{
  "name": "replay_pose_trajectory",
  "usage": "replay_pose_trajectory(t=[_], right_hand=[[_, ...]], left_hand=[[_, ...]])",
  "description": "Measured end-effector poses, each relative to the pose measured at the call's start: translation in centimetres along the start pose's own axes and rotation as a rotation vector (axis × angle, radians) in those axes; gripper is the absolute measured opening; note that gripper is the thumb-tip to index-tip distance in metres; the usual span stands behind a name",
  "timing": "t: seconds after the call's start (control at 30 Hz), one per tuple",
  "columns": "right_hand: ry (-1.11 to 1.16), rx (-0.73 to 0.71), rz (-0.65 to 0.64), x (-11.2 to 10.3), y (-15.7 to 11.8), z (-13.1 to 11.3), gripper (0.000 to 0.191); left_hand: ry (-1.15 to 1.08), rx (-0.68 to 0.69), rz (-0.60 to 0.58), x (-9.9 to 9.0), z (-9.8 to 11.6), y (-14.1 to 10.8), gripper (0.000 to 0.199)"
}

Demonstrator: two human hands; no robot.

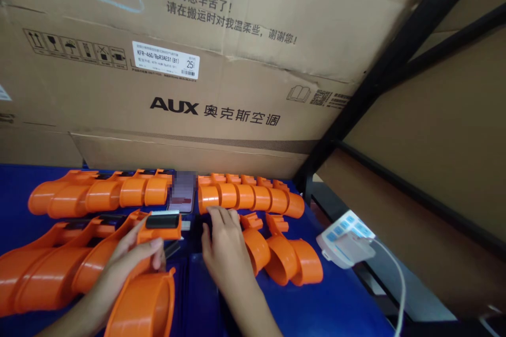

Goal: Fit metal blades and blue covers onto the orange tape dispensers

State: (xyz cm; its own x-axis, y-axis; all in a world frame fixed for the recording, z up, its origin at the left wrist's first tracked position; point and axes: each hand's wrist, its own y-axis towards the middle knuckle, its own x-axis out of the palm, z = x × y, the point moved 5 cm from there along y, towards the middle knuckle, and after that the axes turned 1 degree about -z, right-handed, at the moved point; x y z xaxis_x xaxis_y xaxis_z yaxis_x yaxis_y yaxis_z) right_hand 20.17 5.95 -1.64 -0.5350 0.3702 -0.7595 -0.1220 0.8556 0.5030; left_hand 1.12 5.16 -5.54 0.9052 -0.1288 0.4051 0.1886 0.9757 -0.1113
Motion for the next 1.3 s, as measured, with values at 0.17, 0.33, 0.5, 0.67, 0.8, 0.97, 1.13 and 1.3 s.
replay_pose_trajectory(t=[0.17, 0.33, 0.5, 0.67, 0.8, 0.97, 1.13, 1.3], right_hand=[[-0.028, 0.016, -0.043, 0.5, 0.1, 0.3, 0.027], [-0.040, 0.021, -0.064, 0.6, 0.1, 0.3, 0.029], [-0.079, 0.015, -0.101, 1.0, 0.0, 0.2, 0.042], [-0.077, 0.003, -0.138, 1.5, 0.0, 0.2, 0.035], [0.017, 0.014, -0.062, 0.7, 0.2, 0.0, 0.033], [0.189, 0.016, 0.021, -0.7, 0.3, -0.5, 0.025], [0.311, 0.054, 0.069, -1.5, 0.4, -1.1, 0.014], [0.392, 0.076, 0.054, -1.7, 0.3, -1.5, 0.010]], left_hand=[[0.014, 0.000, -0.001, 0.2, 0.1, 0.1, 0.025], [0.025, -0.042, 0.032, -0.1, -0.1, -0.2, 0.036], [0.049, -0.058, 0.027, -0.2, -0.2, -0.3, 0.044], [0.050, -0.075, 0.043, -0.3, -0.6, -0.3, 0.051], [0.034, -0.077, 0.031, 0.0, -0.6, -0.4, 0.055], [0.012, -0.038, 0.011, 0.1, -0.4, -0.3, 0.049], [0.015, -0.008, -0.008, 0.2, -0.1, -0.1, 0.042], [0.082, 0.024, -0.028, 0.4, 0.2, -0.3, 0.039]])
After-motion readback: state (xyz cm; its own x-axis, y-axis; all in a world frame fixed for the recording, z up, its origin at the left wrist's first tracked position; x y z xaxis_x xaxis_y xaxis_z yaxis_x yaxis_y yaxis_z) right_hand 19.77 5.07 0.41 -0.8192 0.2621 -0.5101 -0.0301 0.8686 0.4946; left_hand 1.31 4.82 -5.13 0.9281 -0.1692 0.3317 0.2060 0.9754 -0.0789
